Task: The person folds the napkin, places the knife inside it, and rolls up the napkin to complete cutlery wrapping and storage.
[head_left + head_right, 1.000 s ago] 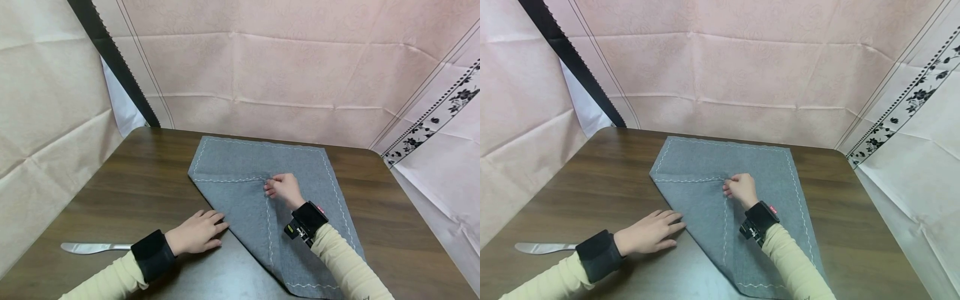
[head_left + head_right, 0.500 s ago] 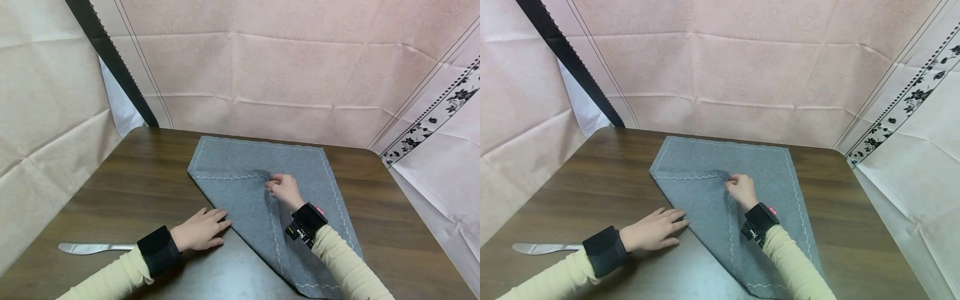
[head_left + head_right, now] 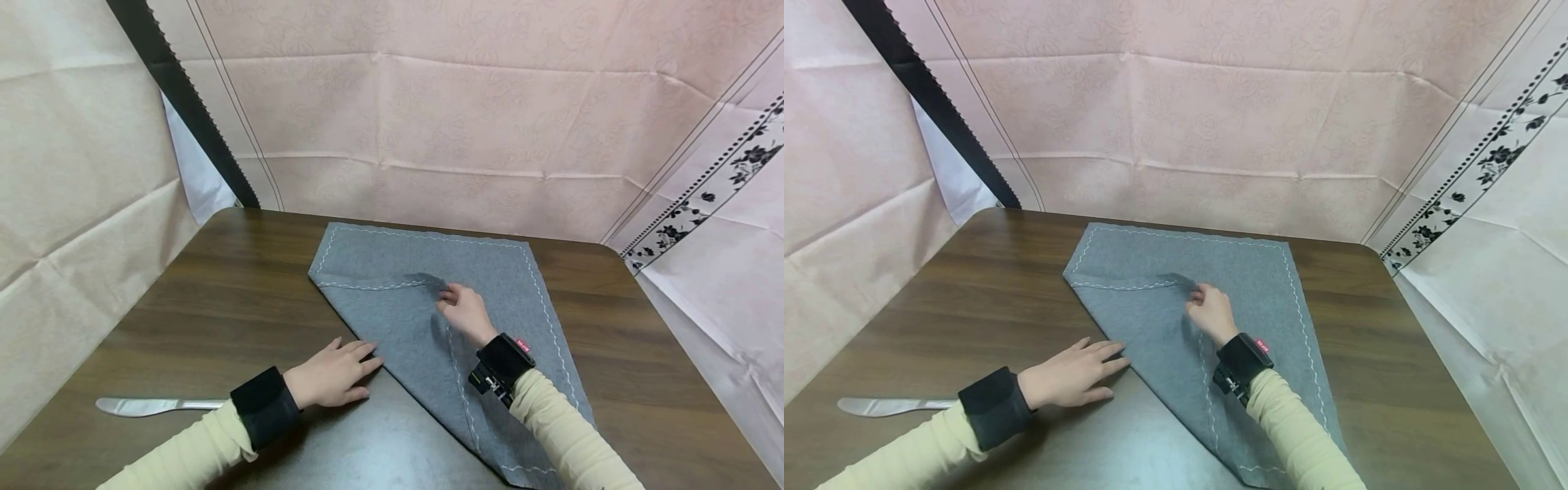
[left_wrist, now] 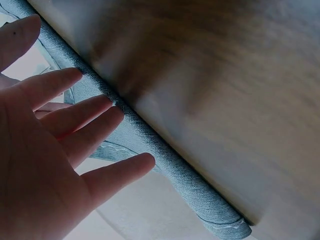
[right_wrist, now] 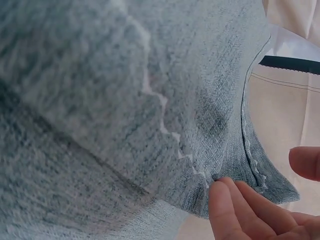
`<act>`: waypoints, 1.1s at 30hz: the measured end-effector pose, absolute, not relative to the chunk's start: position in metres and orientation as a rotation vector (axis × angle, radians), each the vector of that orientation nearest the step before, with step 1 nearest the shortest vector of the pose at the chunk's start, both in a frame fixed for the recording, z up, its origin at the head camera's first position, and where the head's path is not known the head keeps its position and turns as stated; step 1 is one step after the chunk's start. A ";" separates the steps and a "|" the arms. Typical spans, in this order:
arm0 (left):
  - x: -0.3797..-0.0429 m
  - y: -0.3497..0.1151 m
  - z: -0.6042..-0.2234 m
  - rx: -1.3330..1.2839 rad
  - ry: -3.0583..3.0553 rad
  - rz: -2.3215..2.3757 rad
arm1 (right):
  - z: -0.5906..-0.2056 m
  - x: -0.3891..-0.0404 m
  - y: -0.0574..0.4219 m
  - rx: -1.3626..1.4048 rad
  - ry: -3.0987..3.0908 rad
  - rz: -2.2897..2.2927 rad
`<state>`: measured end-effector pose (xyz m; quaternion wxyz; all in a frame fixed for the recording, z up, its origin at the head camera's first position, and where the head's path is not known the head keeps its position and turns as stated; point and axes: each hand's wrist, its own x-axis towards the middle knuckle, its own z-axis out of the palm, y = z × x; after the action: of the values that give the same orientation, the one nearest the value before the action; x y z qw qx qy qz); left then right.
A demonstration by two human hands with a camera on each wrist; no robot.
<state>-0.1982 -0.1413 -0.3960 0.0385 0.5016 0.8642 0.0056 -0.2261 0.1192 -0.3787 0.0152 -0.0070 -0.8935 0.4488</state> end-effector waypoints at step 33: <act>-0.210 -0.115 -0.393 1.447 2.627 -0.018 | -0.383 -0.229 0.131 -0.028 -2.861 1.296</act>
<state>-0.2097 -0.1153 -0.3930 0.0710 0.4813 0.8737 -0.0059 -0.2293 0.1310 -0.3833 0.0002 -0.0088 -0.9109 0.4126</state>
